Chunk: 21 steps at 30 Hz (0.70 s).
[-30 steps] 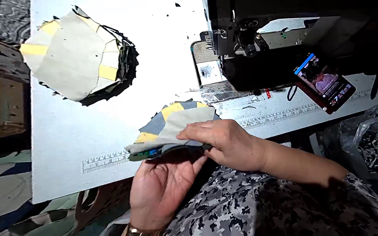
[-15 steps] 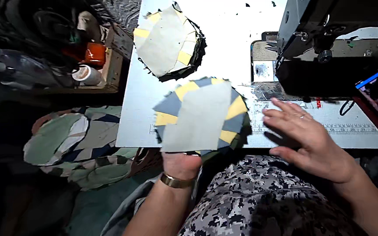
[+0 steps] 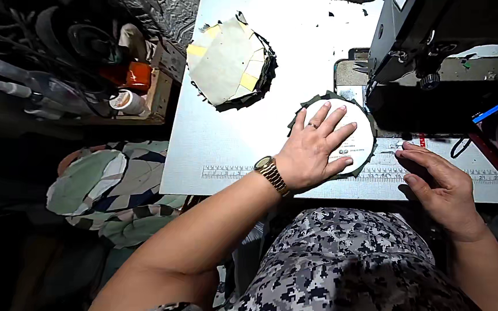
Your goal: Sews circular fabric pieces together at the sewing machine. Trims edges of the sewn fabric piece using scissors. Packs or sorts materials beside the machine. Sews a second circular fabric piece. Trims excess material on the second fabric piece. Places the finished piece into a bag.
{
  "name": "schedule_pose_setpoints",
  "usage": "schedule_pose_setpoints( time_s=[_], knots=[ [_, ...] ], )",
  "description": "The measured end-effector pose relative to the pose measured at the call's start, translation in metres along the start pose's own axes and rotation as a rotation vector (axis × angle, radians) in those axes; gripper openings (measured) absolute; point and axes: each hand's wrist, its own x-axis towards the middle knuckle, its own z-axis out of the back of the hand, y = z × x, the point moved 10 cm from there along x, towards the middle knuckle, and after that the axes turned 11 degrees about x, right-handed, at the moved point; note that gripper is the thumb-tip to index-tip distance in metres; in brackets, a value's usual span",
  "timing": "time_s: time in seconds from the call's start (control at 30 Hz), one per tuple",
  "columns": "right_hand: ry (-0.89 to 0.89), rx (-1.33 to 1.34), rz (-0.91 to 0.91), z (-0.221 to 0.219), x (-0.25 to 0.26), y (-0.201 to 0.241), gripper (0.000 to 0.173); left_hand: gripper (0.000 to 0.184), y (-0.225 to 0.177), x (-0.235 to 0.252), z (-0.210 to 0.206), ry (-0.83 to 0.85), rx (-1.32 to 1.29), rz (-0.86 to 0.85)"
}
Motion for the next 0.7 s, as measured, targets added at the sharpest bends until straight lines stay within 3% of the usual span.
schedule_pose_setpoints(
  time_s=[0.13, 0.37, 0.7],
  knots=[
    [0.008, -0.055, 0.016, -0.001, -0.001, 0.001, 0.04, 0.071, -0.002, -0.002, -0.004, 0.054, 0.01, -0.027],
    [-0.002, -0.05, -0.009, -0.001, 0.0, 0.002, 0.039, 0.089, -0.023, -0.006, 0.025, -0.116, 0.062, -0.03],
    [0.003, -0.046, 0.017, -0.004, 0.003, 0.005, 0.035, 0.069, -0.027, -0.011, 0.018, -0.131, -0.045, 0.027]
  ],
)
